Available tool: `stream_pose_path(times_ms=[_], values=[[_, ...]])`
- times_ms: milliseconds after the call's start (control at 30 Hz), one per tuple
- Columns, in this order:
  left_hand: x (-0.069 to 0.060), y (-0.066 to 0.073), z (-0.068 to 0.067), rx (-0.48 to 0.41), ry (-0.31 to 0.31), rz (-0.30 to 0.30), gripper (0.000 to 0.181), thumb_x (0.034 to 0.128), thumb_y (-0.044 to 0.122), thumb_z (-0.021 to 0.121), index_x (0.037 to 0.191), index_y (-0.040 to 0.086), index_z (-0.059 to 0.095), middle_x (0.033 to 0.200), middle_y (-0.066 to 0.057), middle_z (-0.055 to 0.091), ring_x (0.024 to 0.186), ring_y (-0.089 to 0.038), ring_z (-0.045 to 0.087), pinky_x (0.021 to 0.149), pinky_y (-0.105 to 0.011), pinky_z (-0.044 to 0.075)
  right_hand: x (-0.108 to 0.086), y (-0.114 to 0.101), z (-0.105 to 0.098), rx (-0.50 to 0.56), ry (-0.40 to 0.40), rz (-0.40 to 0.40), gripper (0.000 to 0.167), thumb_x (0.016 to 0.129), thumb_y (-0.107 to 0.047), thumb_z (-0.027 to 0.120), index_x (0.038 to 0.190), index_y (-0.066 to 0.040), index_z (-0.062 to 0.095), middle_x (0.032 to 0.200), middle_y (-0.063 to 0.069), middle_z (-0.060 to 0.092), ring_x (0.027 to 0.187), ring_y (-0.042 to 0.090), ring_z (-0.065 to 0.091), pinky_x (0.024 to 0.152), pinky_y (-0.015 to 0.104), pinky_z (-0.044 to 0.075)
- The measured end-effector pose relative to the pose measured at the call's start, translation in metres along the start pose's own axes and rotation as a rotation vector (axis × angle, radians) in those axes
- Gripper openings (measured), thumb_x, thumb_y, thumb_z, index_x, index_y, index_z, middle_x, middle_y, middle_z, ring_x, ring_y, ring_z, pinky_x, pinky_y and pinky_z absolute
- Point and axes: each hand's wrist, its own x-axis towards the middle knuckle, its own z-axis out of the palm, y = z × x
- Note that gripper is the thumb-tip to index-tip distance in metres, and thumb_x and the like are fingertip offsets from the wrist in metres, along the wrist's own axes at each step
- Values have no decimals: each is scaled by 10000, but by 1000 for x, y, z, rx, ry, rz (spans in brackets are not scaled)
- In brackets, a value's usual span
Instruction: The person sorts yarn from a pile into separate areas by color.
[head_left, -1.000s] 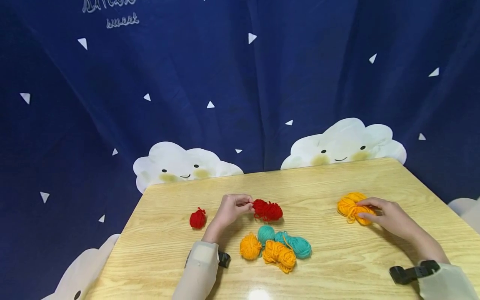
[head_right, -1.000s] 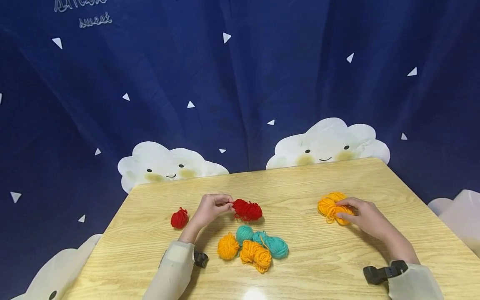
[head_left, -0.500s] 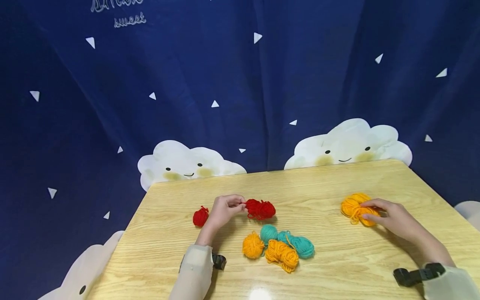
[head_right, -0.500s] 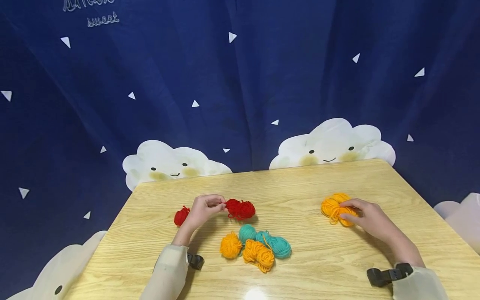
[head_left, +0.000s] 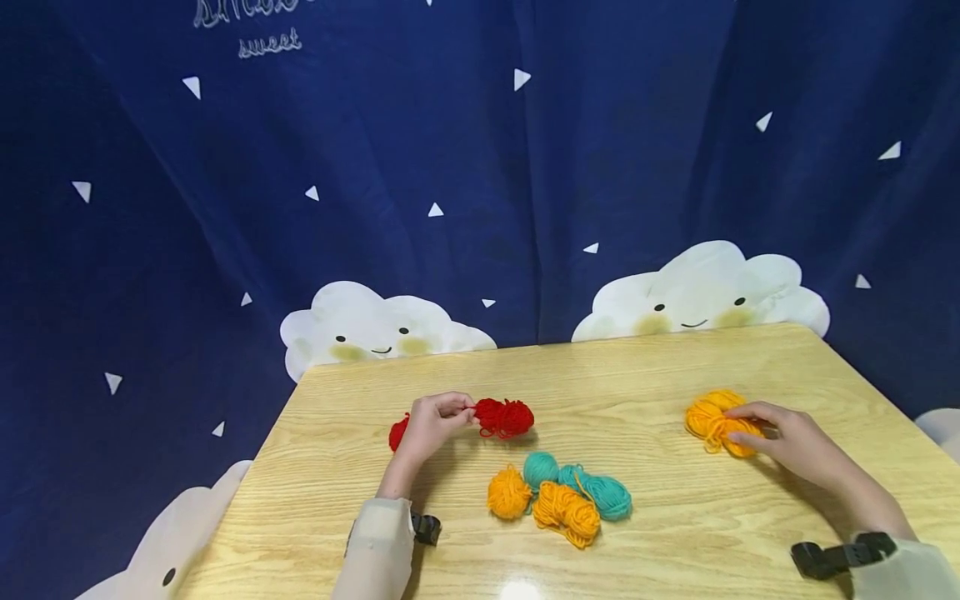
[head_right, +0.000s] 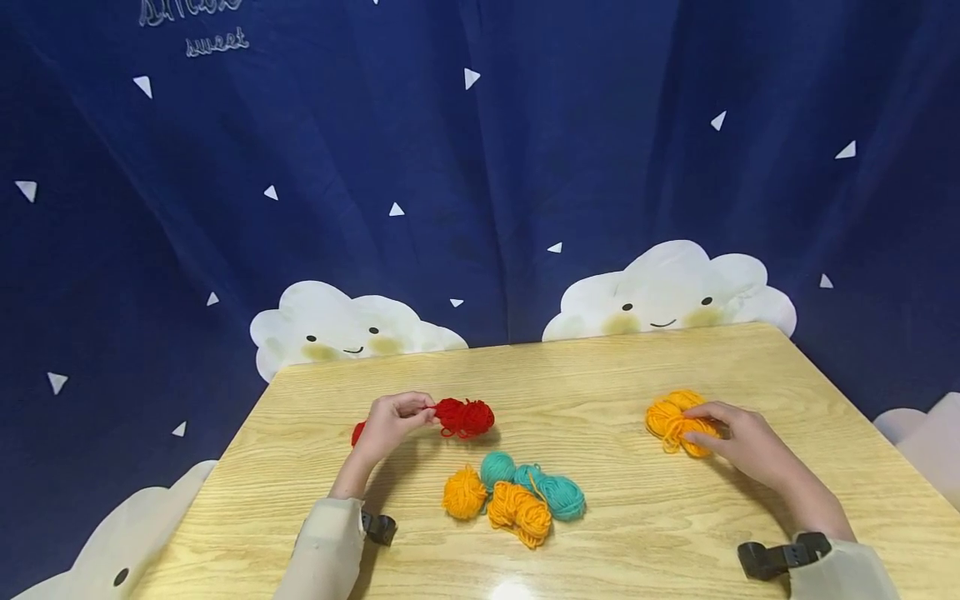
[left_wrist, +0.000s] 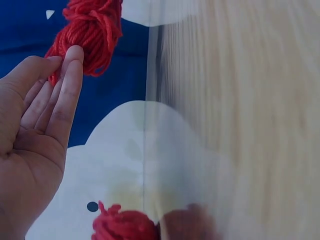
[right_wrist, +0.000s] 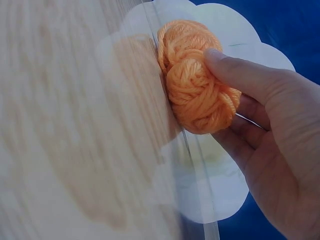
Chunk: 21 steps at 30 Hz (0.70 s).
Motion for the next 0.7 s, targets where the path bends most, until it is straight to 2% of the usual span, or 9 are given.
stream_pose_path(times_ms=[100,133,333,533,700], values=[[-2,-2,-4,5,24,-14,90,868,-21,689,956,-37,703,918,-266,732,834,-440,715,789,-456,598,-1,1,0,-3,16,-15,360,869,-304,740,1151,-86,694,1177,226,678,963,-187,470,770,168,513],[-3,-3,-5,5,36,-15,90,865,-27,689,953,-40,703,912,-271,730,827,-438,715,785,-462,597,-1,1,0,-4,21,-20,354,865,-303,744,1147,-94,696,1173,219,682,956,-233,403,754,128,486],[-6,-8,-14,13,128,-24,80,846,-57,695,925,-51,703,889,-271,730,787,-400,723,758,-449,603,0,2,1,-12,29,-20,350,862,-307,746,1141,-101,699,1164,210,686,957,-190,456,746,115,477],[-8,-12,-24,69,198,-61,69,840,-53,705,897,-19,720,868,-216,749,780,-332,739,718,-271,604,0,3,2,-11,47,-38,332,849,-282,760,1127,-109,705,1149,210,692,951,-268,361,729,81,450],[-9,-18,-33,130,251,-71,66,840,-32,713,894,5,724,846,-182,757,761,-238,746,707,-161,562,0,3,1,-10,41,-33,337,852,-291,757,1134,-113,705,1159,215,688,956,-265,357,729,78,444]])
